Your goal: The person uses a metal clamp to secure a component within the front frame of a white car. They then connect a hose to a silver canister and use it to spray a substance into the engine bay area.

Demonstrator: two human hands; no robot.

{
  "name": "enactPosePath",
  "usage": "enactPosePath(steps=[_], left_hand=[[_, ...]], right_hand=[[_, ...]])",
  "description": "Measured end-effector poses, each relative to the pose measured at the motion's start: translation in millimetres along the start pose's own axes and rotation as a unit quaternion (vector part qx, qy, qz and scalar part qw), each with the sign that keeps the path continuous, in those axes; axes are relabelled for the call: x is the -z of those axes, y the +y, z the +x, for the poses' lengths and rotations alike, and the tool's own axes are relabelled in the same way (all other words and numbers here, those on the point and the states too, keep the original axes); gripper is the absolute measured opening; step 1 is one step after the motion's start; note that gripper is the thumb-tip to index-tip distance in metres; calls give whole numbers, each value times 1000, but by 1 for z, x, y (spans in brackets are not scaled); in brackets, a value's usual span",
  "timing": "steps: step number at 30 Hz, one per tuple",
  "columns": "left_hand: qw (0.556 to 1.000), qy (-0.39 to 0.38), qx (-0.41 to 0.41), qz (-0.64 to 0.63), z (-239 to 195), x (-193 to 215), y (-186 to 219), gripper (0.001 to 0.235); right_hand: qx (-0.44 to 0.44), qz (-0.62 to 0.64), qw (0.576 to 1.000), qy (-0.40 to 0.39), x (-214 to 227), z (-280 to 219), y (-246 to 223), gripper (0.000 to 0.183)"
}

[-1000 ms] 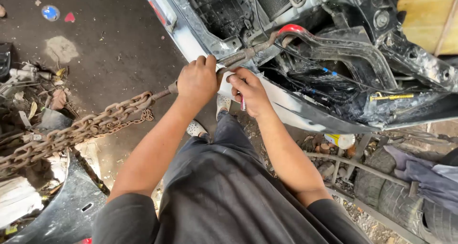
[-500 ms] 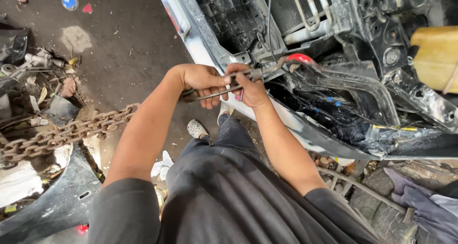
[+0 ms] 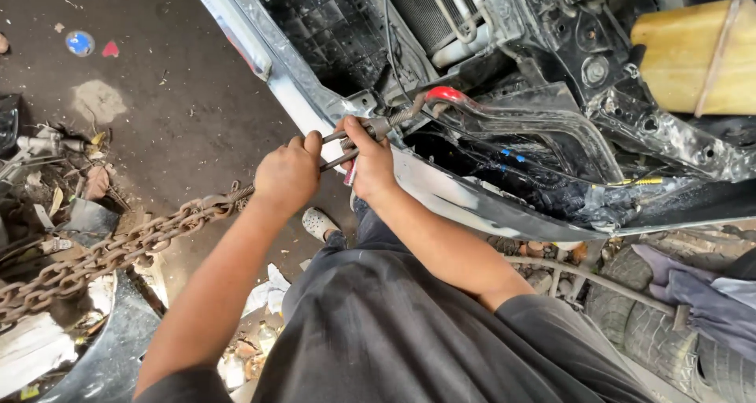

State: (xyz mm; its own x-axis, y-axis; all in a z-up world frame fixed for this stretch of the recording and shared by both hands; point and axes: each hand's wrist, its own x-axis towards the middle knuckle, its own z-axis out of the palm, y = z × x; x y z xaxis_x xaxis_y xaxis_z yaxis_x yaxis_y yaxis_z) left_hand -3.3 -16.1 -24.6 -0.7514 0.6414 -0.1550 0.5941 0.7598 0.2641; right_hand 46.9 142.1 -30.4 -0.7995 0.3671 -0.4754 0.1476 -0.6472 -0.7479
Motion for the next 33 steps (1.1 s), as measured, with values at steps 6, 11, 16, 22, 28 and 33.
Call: enactPosePath(steps=[6, 11, 16, 22, 28, 33], left_hand=[[942, -240, -63, -228, 32, 50, -21, 35], [921, -282, -62, -263, 27, 51, -15, 38], [955, -154, -35, -252, 15, 51, -1, 42], [973, -119, -34, -197, 13, 51, 10, 46], [965, -123, 48, -226, 12, 60, 24, 39], [978, -4, 0, -210, 11, 45, 17, 39]], right_hand=[[-88, -4, 994, 60, 7, 6, 20, 25], [30, -89, 987, -134, 66, -20, -9, 45], [200, -38, 977, 63, 113, -15, -45, 46], [251, -107, 935, 225, 107, -10, -56, 45], [252, -70, 940, 218, 120, -29, -17, 43], [113, -37, 985, 127, 141, -43, 39, 34]])
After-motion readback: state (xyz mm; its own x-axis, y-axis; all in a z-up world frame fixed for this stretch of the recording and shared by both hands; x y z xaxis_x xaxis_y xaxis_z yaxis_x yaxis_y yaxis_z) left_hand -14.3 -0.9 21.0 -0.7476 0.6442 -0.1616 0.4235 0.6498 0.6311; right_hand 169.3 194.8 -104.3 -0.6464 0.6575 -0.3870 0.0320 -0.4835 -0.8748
